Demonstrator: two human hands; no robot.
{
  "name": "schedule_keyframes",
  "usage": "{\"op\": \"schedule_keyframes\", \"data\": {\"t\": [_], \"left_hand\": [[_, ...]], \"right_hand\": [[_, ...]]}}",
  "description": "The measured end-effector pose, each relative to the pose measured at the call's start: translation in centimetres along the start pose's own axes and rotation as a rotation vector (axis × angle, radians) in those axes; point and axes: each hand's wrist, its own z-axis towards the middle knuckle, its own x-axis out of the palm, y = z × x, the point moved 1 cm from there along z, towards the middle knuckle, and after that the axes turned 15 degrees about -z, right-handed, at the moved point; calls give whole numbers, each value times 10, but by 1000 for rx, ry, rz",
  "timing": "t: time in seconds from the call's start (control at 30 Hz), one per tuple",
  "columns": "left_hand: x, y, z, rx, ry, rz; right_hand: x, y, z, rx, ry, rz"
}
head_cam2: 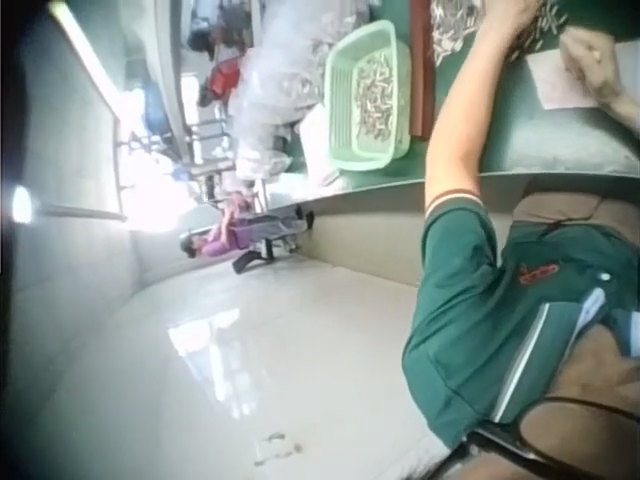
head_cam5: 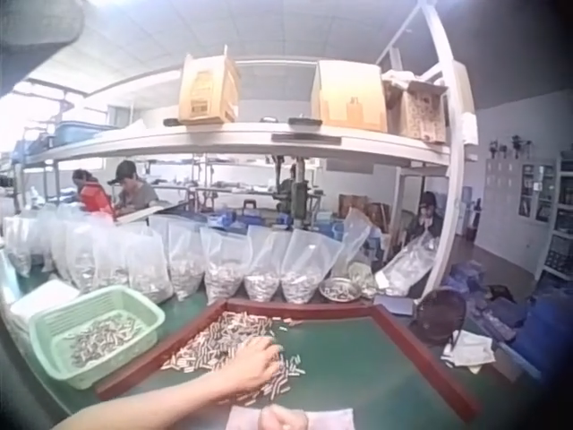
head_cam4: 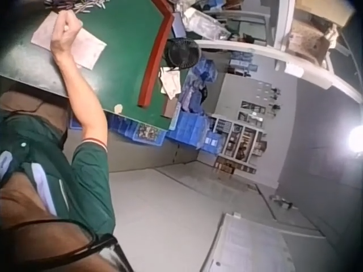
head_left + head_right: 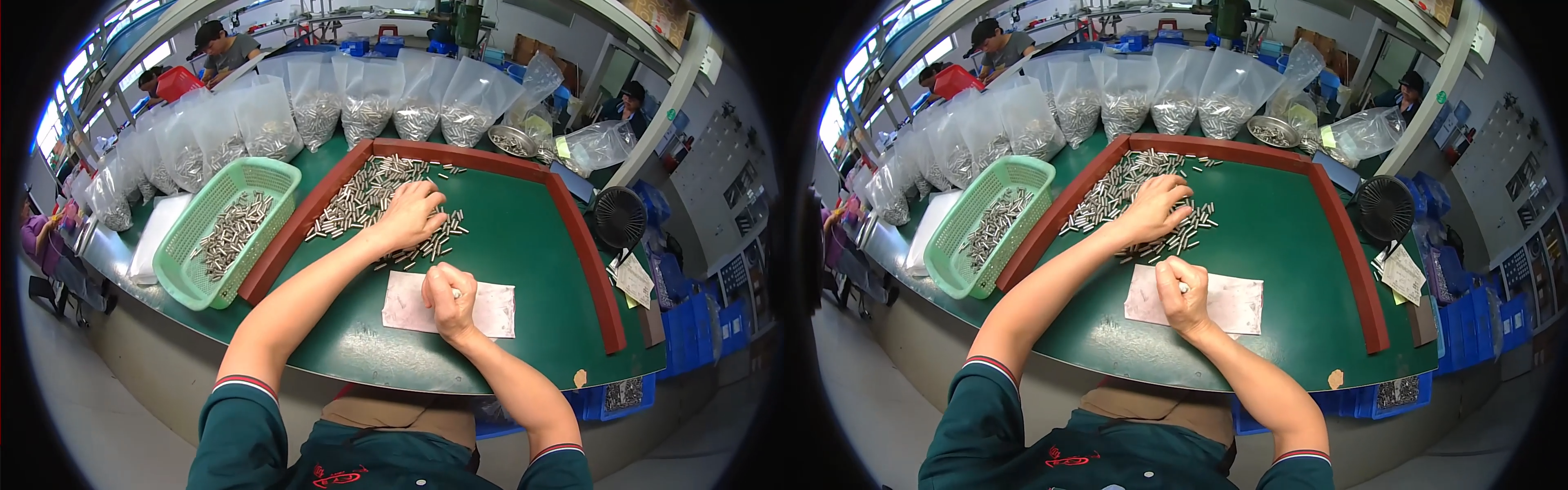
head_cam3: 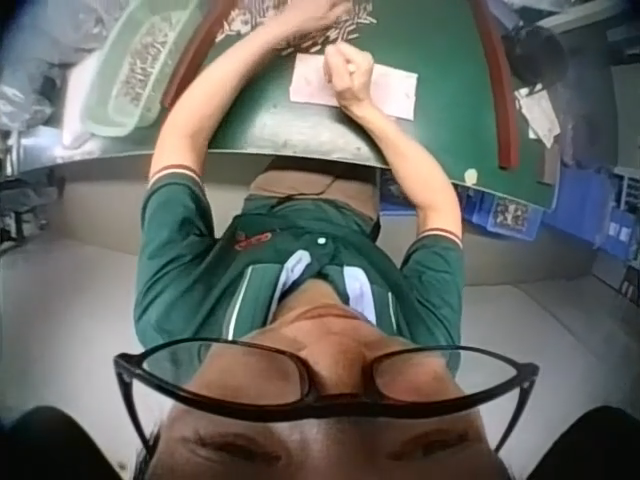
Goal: Inspecting and sorting small metal pin-like components at a factory workbench using a manual probe.
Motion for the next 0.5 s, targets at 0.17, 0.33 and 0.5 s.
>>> {"op": "schedule_keyframes", "data": {"t": [0.17, 0.33, 0.5], "left_hand": [[43, 52, 58, -40, 109, 55], [70, 84, 87, -119, 229, 206], [68, 96, 81, -142, 245, 213]], "right_hand": [[4, 0, 0, 31, -5, 46], [0, -4, 2, 67, -19, 80], [0, 2, 4, 47, -20, 73]]}}
